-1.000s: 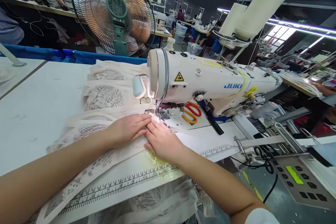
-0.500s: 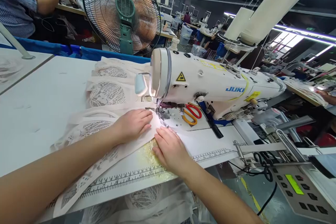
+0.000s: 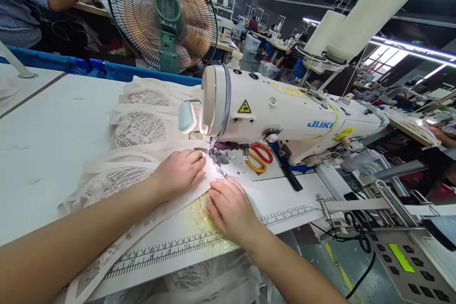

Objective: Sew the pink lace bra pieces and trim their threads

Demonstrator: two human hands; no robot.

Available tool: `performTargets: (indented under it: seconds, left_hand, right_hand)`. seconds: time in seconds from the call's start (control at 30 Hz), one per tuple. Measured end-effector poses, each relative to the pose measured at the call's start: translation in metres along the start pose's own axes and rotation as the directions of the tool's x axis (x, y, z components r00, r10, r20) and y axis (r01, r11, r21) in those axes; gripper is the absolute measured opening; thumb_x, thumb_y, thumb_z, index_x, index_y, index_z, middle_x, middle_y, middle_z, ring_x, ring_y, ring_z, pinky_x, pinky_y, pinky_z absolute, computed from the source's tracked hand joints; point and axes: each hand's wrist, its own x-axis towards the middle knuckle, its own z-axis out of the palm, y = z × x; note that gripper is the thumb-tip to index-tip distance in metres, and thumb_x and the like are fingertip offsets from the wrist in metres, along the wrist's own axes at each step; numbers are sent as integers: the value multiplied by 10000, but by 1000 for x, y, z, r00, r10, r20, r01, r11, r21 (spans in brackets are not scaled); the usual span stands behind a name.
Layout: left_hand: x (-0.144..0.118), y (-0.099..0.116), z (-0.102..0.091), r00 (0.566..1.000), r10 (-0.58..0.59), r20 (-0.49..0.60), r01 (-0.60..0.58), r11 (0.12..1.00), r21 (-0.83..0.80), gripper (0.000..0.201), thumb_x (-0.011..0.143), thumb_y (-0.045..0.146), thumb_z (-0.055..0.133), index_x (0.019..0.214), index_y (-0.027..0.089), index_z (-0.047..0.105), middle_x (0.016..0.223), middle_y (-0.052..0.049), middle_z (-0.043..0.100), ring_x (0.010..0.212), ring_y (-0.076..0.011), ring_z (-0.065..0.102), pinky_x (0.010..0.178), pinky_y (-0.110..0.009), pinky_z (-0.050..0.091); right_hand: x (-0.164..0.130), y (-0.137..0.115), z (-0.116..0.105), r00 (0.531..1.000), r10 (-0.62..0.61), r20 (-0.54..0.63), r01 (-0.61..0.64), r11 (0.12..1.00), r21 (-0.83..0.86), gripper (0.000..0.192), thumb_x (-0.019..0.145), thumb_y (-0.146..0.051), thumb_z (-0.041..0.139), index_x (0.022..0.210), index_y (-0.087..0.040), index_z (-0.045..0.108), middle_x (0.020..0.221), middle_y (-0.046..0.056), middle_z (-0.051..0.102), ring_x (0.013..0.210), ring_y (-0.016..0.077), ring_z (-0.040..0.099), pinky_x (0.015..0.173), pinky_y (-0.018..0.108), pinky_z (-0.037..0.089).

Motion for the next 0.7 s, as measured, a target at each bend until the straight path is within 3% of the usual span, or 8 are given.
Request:
performTargets:
  seconds: [0.23,0.43,0.7]
  left_hand:
    - [3,1,-2,999,-15,34,14,999,29,391,946,328,339,1151,133,607,1149,-132,623,1029,-297,567,799,-427,462]
    - [4,-2,2,998,0,-64,-1,1000,-19,332,919,330,402,1072,169,648,1080,-116,646,974,-289,588,743,-390,459]
    - [1,-3,4,998,16,-65,-14,1000,28,373,935,351,377,1108,151,640,1116,-128,643,990,-297,583,743,-402,467]
  right_hand:
    - [0,2,2,999,14,41,-14,1000,-8,217,888,-235,468,1049,-143,581,1168,121,612,1151,251,515,1006,443,405]
    - [0,2,0,999,3,35,-3,1000,-7,212,889,-238,485,1056,-140,573,1165,121,604,1153,242,509,1003,427,401]
    - [3,1,-3,998,-29,-51,31,999,31,219,905,-219,411,1010,-150,591,1086,104,644,1080,230,549,963,404,421]
